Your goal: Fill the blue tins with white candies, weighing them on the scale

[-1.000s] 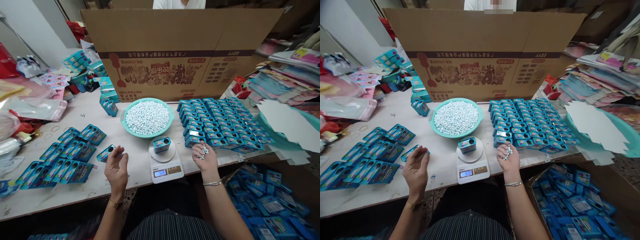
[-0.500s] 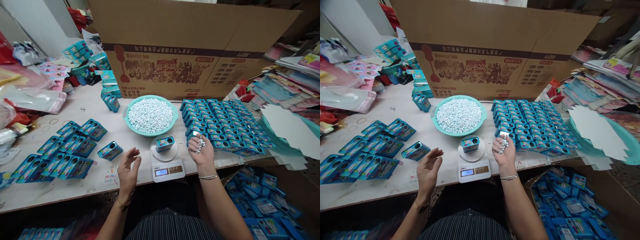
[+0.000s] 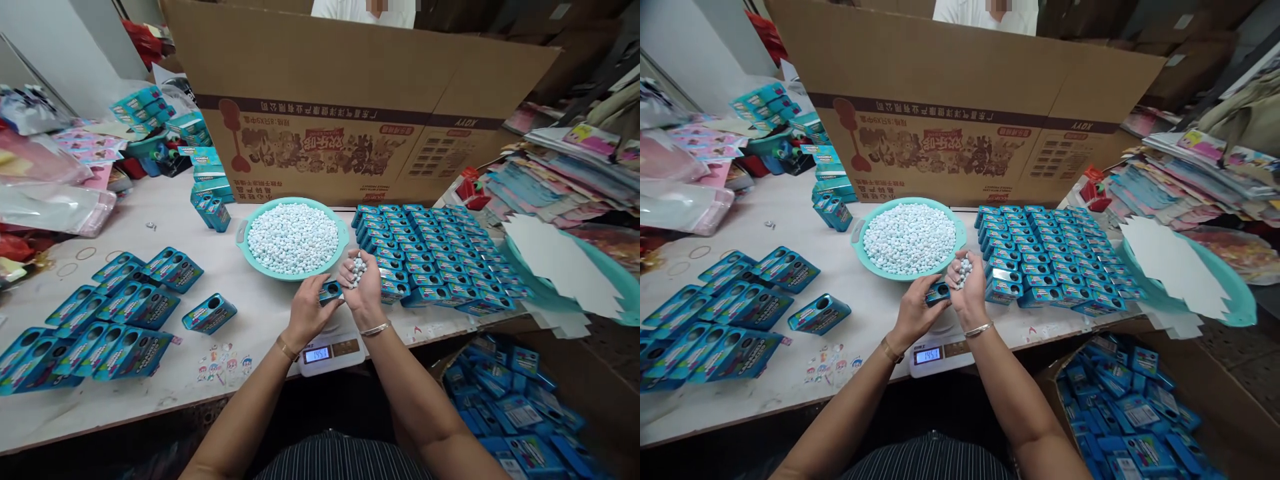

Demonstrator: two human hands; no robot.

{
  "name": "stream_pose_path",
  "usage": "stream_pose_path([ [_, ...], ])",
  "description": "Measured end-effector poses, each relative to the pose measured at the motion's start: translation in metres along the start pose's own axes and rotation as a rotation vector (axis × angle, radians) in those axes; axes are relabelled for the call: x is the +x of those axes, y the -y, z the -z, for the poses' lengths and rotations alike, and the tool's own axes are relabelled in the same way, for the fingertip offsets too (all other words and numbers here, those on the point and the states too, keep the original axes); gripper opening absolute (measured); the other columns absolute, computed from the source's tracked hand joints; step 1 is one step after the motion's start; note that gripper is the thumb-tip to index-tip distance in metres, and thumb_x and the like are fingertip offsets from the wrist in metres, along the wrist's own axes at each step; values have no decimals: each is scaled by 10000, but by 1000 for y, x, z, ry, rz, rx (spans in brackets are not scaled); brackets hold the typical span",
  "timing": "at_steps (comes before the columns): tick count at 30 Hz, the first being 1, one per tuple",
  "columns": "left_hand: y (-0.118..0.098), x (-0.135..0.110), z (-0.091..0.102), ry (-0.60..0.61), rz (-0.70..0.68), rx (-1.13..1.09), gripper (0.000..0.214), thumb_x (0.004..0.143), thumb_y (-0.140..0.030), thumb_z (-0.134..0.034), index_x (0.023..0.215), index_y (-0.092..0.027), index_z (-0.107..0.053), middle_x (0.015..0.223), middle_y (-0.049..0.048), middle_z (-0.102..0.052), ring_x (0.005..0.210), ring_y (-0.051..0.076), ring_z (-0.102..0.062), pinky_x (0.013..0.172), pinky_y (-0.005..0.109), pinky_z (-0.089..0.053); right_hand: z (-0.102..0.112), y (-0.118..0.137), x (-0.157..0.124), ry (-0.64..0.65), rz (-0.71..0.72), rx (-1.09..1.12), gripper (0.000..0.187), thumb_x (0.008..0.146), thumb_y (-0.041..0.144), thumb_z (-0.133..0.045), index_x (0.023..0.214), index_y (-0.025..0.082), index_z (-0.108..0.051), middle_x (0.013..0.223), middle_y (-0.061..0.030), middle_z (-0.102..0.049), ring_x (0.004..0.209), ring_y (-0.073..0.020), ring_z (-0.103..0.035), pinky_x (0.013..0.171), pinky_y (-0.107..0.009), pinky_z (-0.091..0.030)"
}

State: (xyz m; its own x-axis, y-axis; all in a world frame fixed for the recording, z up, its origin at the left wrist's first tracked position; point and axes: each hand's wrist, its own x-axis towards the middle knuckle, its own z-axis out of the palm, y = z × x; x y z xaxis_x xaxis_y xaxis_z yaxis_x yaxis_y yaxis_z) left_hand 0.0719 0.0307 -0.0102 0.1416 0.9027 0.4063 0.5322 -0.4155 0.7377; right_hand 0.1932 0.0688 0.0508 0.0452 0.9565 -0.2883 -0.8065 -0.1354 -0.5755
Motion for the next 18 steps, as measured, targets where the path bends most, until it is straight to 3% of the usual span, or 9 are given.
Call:
stream_pose_path([
  [5, 1, 0, -1, -16, 8, -39, 285, 830, -252, -672, 1110, -209, -645, 1035, 78, -695, 978, 231, -654, 867, 374, -543, -3, -7, 3, -5, 27, -54, 121, 796, 285, -555, 730, 198, -503, 512, 87, -392, 372, -44, -304, 340, -162, -244],
  [11, 0, 0, -1, -19, 25, -80, 315, 807, -221, -686, 1119, -218, -648, 1047, 74, -699, 998, 235, -649, 885, 376, -535, -2, -16, 3, 1, 174, -181, 142, 804, 317, -581, 734, 199, -541, 520, 78, -409, 425, -65, -404, 418, -182, -352],
  [18, -1, 0, -1, -27, 25, -91, 315, 801, -220, -708, 1110, -212, -652, 1040, 68, -700, 985, 230, -650, 889, 373, -532, -1, -17, 2, 25, 250, -236, 181, 804, 351, -582, 712, 196, -570, 514, 68, -418, 451, -72, -418, 443, -191, -362],
])
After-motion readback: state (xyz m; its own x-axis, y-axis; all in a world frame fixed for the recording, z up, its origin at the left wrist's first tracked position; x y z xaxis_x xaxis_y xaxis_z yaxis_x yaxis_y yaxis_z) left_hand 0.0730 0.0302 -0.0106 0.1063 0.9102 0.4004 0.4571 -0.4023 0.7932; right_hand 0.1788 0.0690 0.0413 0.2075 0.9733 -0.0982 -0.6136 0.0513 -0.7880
